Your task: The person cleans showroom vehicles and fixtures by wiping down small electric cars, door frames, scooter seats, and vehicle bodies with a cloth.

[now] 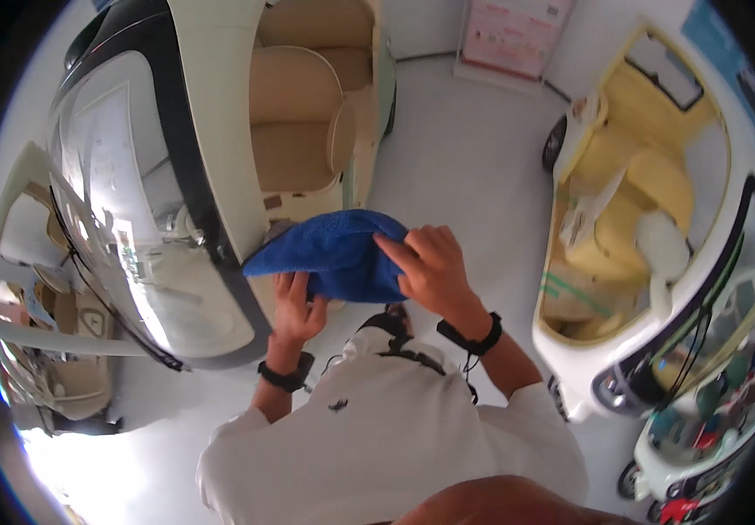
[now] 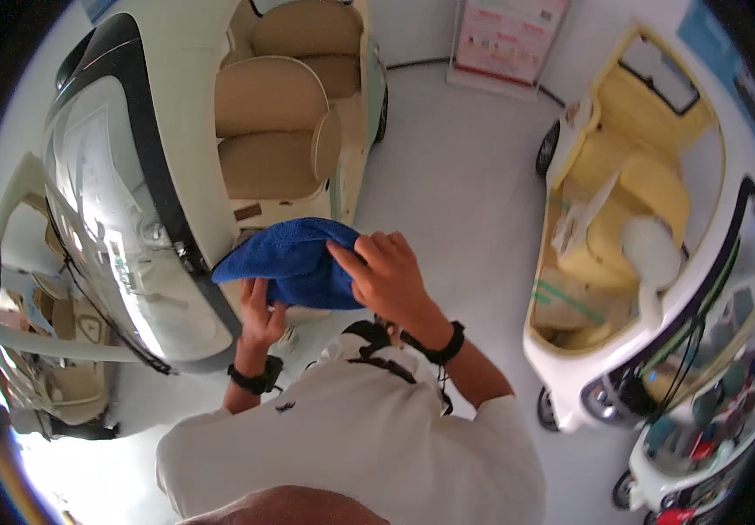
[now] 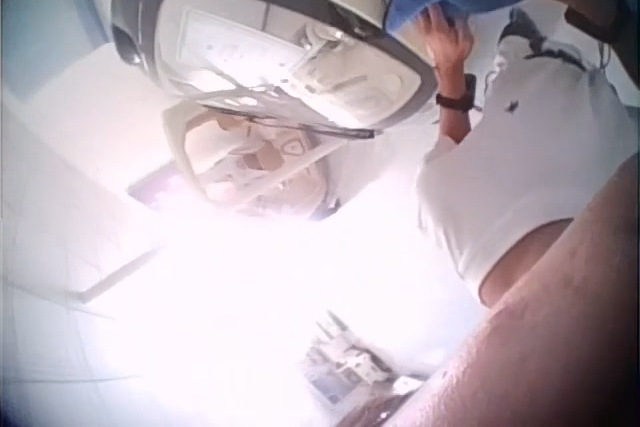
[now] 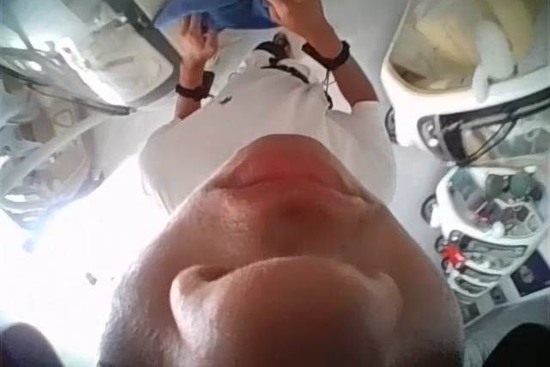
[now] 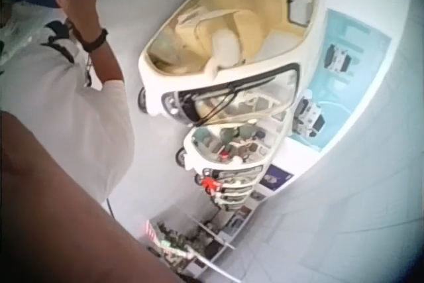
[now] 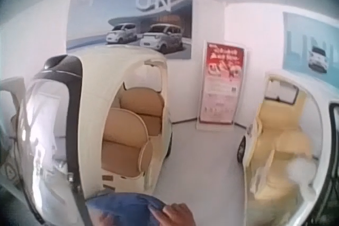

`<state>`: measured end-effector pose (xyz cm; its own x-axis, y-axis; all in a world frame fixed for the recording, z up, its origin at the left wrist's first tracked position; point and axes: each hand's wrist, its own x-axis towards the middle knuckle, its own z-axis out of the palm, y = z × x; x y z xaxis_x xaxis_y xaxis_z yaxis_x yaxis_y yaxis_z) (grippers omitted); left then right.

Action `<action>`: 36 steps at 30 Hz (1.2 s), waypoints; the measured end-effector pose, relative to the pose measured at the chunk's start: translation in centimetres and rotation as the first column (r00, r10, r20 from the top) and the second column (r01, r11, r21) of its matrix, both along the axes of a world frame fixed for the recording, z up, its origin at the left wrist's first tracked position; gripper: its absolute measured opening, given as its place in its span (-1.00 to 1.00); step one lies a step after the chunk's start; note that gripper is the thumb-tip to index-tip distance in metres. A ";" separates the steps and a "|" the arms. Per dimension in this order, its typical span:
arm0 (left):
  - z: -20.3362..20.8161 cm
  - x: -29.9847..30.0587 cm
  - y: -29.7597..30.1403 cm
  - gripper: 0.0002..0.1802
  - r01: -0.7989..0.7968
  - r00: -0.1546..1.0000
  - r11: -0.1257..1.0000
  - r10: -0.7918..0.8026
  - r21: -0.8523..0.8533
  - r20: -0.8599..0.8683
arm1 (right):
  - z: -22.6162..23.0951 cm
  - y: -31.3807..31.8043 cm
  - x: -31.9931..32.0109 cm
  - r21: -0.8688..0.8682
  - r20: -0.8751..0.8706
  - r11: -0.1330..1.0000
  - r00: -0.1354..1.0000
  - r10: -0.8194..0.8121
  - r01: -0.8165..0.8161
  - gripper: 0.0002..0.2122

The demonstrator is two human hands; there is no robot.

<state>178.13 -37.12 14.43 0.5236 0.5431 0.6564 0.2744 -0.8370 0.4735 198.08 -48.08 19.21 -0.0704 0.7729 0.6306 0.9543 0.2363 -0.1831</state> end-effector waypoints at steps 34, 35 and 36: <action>-9.1 6.1 -10.6 -0.71 -0.777 -0.173 -0.240 0.970 -0.582 -0.169 | -10.5 19.7 -3.6 -0.275 -0.537 -0.686 -0.484 0.691 -0.674 -0.62; -8.4 7.8 -9.4 -0.69 -0.468 -0.336 0.010 0.923 -0.884 0.188 | -11.6 19.7 -4.1 -0.257 -0.587 -0.715 -0.482 0.650 -0.650 -0.66; -9.0 8.7 -9.4 -0.69 -0.420 -0.343 0.040 0.918 -0.906 0.200 | -12.5 19.7 -4.4 -0.245 -0.599 -0.711 -0.474 0.646 -0.659 -0.66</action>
